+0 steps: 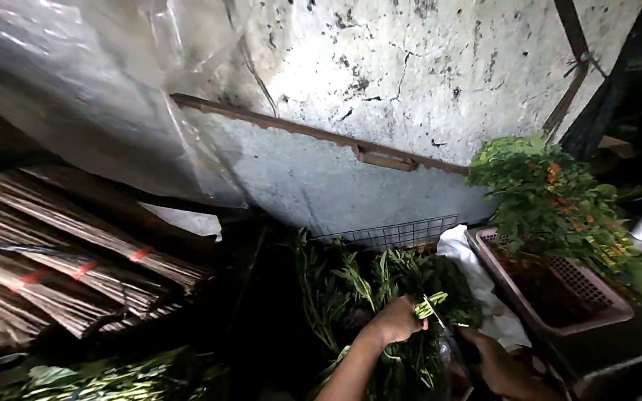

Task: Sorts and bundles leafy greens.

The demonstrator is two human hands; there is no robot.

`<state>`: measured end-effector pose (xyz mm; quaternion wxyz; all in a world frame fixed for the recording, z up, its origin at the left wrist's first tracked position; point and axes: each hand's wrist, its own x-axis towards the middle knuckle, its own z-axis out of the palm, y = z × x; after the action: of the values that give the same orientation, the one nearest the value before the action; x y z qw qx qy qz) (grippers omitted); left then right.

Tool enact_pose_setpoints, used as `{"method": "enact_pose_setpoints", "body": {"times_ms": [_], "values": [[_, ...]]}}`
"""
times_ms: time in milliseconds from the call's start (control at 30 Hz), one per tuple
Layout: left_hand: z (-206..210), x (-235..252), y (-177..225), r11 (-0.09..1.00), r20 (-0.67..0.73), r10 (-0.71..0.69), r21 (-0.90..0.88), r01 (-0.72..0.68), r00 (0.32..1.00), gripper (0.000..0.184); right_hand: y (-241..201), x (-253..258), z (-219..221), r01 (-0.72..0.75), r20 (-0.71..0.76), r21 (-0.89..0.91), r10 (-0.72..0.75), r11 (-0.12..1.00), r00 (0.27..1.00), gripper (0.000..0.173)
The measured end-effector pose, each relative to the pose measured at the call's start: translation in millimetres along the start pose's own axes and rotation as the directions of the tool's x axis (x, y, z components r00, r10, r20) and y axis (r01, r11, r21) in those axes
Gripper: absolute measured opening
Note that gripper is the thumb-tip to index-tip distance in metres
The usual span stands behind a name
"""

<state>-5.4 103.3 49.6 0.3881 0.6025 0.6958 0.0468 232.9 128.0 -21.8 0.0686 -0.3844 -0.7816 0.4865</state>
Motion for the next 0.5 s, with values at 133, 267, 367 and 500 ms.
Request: {"method": "enact_pose_setpoints", "body": {"times_ms": [133, 267, 367, 500], "values": [[4, 6, -5, 1.0, 0.007, -0.021, 0.016, 0.021, 1.0, 0.026, 9, -3, 1, -0.044, 0.034, 0.041, 0.042, 0.998, 0.999, 0.054], [4, 10, -8, 1.0, -0.013, -0.028, 0.012, 0.028, 1.0, 0.027, 21, 2, 3, -0.022, 0.069, 0.127, 0.013, 0.992, 0.997, 0.048], [-1, 4, 3, 0.997, -0.08, -0.07, -0.033, 0.067, 0.994, 0.031, 28, 31, -3, -0.155, 0.041, -0.022, 0.156, 0.988, 0.987, 0.044], [-20, -38, 43, 0.978, -0.33, 0.031, -0.183, -0.097, 0.944, 0.027, 34, 58, -20, -0.216, -0.219, -0.135, 0.183, 0.967, 0.958, 0.069]]}}
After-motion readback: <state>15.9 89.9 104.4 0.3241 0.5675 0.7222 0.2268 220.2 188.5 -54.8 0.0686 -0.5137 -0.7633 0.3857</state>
